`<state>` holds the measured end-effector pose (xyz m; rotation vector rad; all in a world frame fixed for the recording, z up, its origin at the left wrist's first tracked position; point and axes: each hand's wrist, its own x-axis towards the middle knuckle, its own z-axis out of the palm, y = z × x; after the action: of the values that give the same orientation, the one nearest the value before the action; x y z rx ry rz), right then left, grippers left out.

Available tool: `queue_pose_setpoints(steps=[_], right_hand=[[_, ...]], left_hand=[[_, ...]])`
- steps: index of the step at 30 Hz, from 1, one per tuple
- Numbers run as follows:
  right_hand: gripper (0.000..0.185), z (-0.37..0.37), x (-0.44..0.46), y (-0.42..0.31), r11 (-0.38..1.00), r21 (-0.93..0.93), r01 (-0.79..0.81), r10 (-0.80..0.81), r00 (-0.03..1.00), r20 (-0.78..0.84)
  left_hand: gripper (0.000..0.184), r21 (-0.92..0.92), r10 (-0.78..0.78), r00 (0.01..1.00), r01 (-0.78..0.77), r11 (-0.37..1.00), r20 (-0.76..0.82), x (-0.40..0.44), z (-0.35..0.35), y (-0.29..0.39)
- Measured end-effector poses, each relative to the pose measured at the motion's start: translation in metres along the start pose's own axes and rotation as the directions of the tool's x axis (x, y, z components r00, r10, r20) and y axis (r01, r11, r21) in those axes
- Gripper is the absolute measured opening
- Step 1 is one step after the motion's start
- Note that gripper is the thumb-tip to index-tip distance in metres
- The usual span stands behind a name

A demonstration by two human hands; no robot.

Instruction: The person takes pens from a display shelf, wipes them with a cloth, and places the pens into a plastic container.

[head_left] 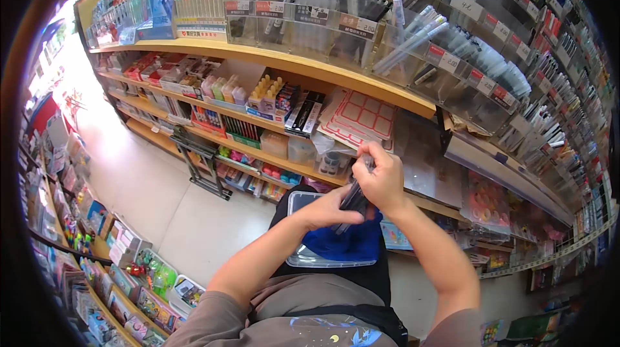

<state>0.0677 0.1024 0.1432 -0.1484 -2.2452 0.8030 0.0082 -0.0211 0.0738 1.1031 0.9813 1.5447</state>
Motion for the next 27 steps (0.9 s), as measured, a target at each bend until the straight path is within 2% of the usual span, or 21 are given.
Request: queue_pose_setpoints(steps=[1,2,4,6,8,9,10,11,12,13,14,16,21,25,27], right_hand=[[0.012,0.004,-0.006,0.011,0.997,0.011,-0.072,0.072,0.997,0.001],[0.015,0.005,-0.012,0.02,0.989,0.021,-0.147,0.146,0.989,0.005],[0.02,0.007,-0.021,0.029,0.964,0.196,-0.177,0.195,0.978,-0.078],[0.024,0.006,-0.034,0.035,0.896,0.384,-0.223,0.293,0.947,-0.133],[0.026,0.0,-0.049,0.035,0.773,0.575,-0.266,0.42,0.895,-0.151],[0.022,0.0,-0.063,0.039,0.735,0.565,-0.374,0.502,0.861,-0.083],[0.017,-0.002,-0.077,0.04,0.751,0.461,-0.473,0.521,0.853,0.027],[0.016,0.001,-0.092,0.046,0.879,0.181,-0.442,0.425,0.896,0.126],[0.019,0.001,-0.1,0.035,0.909,-0.049,-0.413,0.409,0.865,0.291],[0.024,0.003,-0.107,0.028,0.871,-0.341,-0.354,0.487,0.715,0.501],[0.029,0.006,-0.114,0.021,0.82,-0.542,-0.181,0.526,0.611,0.592],[0.027,0.02,-0.127,0.024,0.8,-0.576,-0.166,0.557,0.563,0.611],[0.022,0.035,-0.133,0.038,0.87,-0.444,-0.214,0.434,0.759,0.485],[0.018,0.027,-0.124,0.028,0.918,-0.314,-0.244,0.349,0.872,0.343],[0.016,0.024,-0.121,0.029,0.941,-0.244,-0.233,0.3,0.908,0.292]], left_hand=[[0.044,0.023,-0.016,0.997,0.018,1.0,-0.072,0.004,0.003,-0.008],[0.043,0.053,-0.078,0.989,0.085,0.995,-0.123,0.006,0.002,-0.01],[0.04,0.092,-0.201,0.954,0.226,0.97,-0.222,0.009,0.005,-0.01],[0.036,0.141,-0.113,0.967,0.148,0.979,-0.229,0.017,0.004,-0.019],[0.032,0.069,-0.071,0.934,0.101,0.993,-0.35,0.023,0.003,-0.014],[0.028,0.051,-0.067,0.909,0.097,0.994,-0.412,0.025,-0.004,-0.019],[0.024,-0.011,-0.043,0.874,0.043,0.999,-0.485,0.027,-0.005,-0.017],[0.024,-0.07,-0.043,0.864,0.009,0.998,-0.501,0.029,-0.01,-0.017],[0.023,-0.125,-0.041,0.855,-0.028,0.992,-0.517,0.029,-0.015,-0.017],[0.025,-0.15,-0.031,0.857,-0.055,0.987,-0.514,0.03,-0.017,-0.017],[0.026,-0.175,-0.038,0.859,-0.061,0.983,-0.511,0.03,-0.017,-0.017],[0.028,-0.22,-0.047,0.867,-0.073,0.973,-0.496,0.03,-0.015,-0.015],[0.034,-0.194,-0.048,0.893,-0.045,0.98,-0.448,0.017,-0.011,-0.009],[0.019,-0.233,-0.104,0.885,-0.006,0.972,-0.453,0.009,-0.005,-0.003],[0.015,-0.139,-0.094,0.898,0.037,0.99,-0.43,0.006,-0.004,-0.004]])
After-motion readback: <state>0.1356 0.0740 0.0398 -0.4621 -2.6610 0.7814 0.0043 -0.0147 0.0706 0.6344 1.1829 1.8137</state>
